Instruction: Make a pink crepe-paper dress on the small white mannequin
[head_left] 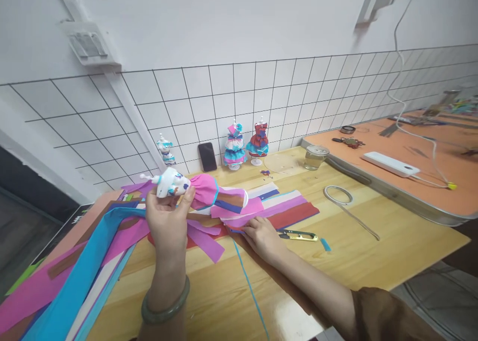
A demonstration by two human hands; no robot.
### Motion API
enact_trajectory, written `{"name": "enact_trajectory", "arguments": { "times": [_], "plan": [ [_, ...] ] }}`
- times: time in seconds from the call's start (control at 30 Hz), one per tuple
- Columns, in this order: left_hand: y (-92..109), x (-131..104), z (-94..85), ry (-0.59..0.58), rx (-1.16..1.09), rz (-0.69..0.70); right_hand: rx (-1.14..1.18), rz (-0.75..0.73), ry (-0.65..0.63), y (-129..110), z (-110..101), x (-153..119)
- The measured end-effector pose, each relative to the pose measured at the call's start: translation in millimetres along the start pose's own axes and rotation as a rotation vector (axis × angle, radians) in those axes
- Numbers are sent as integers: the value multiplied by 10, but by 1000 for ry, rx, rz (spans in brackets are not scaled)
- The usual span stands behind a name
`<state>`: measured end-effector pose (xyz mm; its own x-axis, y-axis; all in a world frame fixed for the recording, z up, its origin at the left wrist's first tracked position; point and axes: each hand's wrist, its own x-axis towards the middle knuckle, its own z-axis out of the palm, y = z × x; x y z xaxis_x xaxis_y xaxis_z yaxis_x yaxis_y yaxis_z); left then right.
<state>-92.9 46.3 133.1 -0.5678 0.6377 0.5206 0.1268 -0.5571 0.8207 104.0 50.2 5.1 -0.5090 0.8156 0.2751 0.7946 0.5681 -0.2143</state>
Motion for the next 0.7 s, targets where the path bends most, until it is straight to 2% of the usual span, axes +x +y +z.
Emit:
{"name": "enact_trajectory", "arguments": {
  "times": [0.13,0.23,0.37,0.57,0.7],
  "plan": [
    [30,23,-8,53,-38,20,5,-26,-21,-15,-32,-29],
    [73,47,-37,82,-38,40,39,-107,-60,-10,-107,-72],
    [136,73,-84,104,-92,44,150,-215,-116,126,-218,-61],
    [172,93,-125,130,-96,51,36,-98,-44,580,-171,227],
    [184,90,-138,74,-61,32,-39,-78,-38,654,-73,403]
  ]
}}
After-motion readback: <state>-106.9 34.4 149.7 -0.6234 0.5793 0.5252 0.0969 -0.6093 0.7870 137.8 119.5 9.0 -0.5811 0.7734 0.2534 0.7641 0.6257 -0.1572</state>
